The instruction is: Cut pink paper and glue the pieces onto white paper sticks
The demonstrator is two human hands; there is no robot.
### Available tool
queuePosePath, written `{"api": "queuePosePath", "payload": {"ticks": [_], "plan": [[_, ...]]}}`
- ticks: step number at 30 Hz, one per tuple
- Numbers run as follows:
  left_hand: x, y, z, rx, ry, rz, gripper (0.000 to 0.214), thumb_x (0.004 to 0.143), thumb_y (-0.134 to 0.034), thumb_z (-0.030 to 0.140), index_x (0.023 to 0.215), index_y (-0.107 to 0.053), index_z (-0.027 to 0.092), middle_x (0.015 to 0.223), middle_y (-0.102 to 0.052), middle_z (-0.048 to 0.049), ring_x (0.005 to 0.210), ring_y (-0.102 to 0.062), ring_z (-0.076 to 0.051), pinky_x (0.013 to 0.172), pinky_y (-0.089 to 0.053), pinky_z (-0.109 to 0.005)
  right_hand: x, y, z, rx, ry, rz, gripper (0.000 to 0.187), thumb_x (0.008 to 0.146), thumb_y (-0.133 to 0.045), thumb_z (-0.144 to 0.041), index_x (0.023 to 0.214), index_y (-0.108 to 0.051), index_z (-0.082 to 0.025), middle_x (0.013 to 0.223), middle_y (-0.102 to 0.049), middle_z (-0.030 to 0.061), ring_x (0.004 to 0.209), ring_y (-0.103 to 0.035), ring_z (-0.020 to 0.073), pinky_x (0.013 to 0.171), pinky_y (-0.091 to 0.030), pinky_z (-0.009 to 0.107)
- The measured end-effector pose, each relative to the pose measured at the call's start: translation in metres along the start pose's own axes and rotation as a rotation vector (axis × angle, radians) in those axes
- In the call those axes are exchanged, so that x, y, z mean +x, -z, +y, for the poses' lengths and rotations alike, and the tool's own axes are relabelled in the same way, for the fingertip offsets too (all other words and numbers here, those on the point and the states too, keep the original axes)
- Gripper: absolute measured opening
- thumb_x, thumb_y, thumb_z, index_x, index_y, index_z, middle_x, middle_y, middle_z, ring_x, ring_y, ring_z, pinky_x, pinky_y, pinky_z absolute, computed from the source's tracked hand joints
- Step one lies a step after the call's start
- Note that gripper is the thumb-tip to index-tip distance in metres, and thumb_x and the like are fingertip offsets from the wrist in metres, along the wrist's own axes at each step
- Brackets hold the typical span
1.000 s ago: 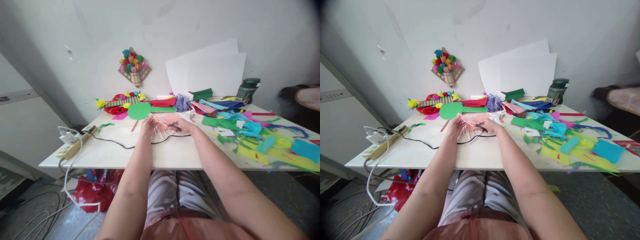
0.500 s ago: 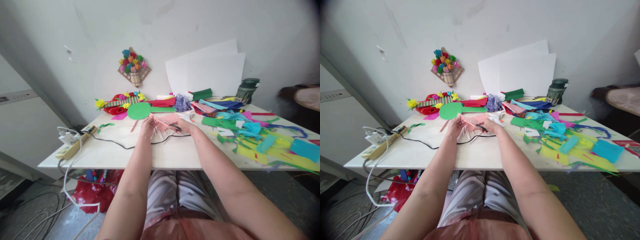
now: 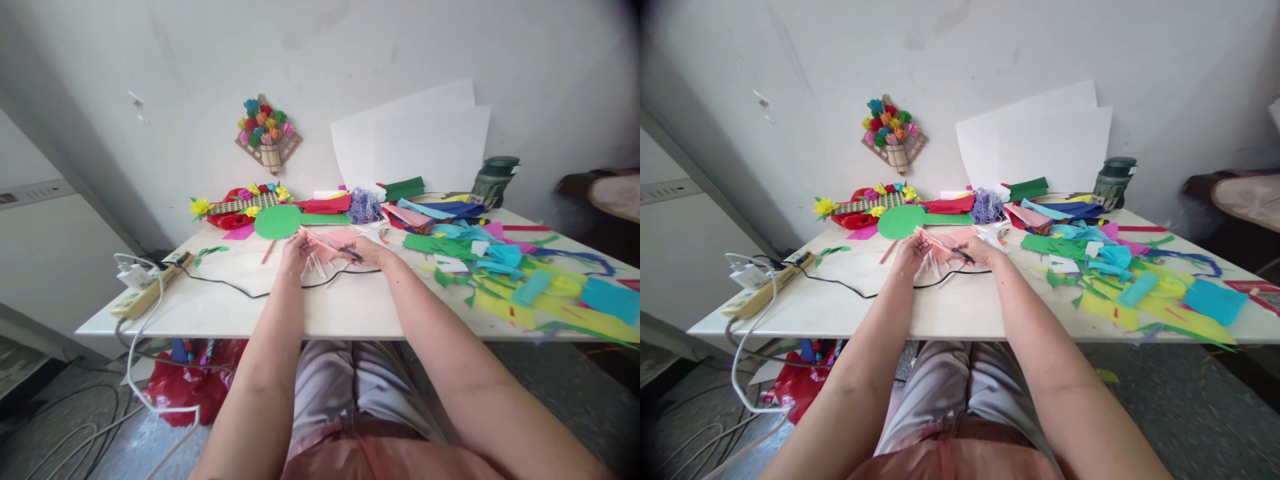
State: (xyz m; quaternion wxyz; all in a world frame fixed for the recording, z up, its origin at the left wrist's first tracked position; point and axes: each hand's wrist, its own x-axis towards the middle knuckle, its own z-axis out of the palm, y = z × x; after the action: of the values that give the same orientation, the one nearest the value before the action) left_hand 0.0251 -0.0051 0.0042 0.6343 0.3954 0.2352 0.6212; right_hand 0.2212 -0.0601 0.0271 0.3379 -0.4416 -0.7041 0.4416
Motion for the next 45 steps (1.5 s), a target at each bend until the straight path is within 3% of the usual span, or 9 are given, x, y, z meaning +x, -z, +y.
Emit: {"api": "queuePosePath", "payload": {"ticks": [15, 26, 45], "plan": [[-0.0020, -0.0012, 0.0017, 0.004, 0.005, 0.015, 0.014, 0.073, -0.064, 0.023, 0.068, -0.054, 0.014, 0.058, -0.055, 0.0011, 0.053, -0.056, -0.007, 0.060, -0.048, -0.019, 0.0000, -0.0004, -0.0001, 0.006, 0.030, -0.014, 0.041, 0.062, -0.068, -0.044, 0.080, -0.066, -0.008, 0.047, -0.049, -0.0039, 0.035, -0.035, 0.0030, 0.036, -0.024, 0.019], [-0.0060, -0.0066, 0.0035, -0.001, 0.016, 0.025, 0.012, 0.074, -0.062, 0.019, 0.068, -0.053, 0.013, 0.057, -0.056, 0.0010, 0.052, -0.056, -0.007, 0.061, -0.048, -0.021, 0.0006, -0.0003, -0.0015, -0.003, -0.012, -0.018, 0.031, 0.062, -0.069, -0.041, 0.065, -0.060, -0.012, 0.044, -0.049, -0.0049, 0.034, -0.037, 0.0037, 0.036, -0.025, 0.019], [-0.0070, -0.0072, 0.0038, 0.004, 0.023, 0.004, 0.008, 0.075, -0.059, 0.016, 0.068, -0.055, 0.013, 0.058, -0.057, 0.0002, 0.053, -0.057, -0.007, 0.060, -0.048, -0.020, -0.0007, -0.0007, -0.0035, -0.002, 0.021, -0.013, 0.037, 0.061, -0.067, -0.044, 0.074, -0.064, -0.010, 0.044, -0.046, -0.0059, 0.034, -0.034, 0.0033, 0.036, -0.023, 0.019]]}}
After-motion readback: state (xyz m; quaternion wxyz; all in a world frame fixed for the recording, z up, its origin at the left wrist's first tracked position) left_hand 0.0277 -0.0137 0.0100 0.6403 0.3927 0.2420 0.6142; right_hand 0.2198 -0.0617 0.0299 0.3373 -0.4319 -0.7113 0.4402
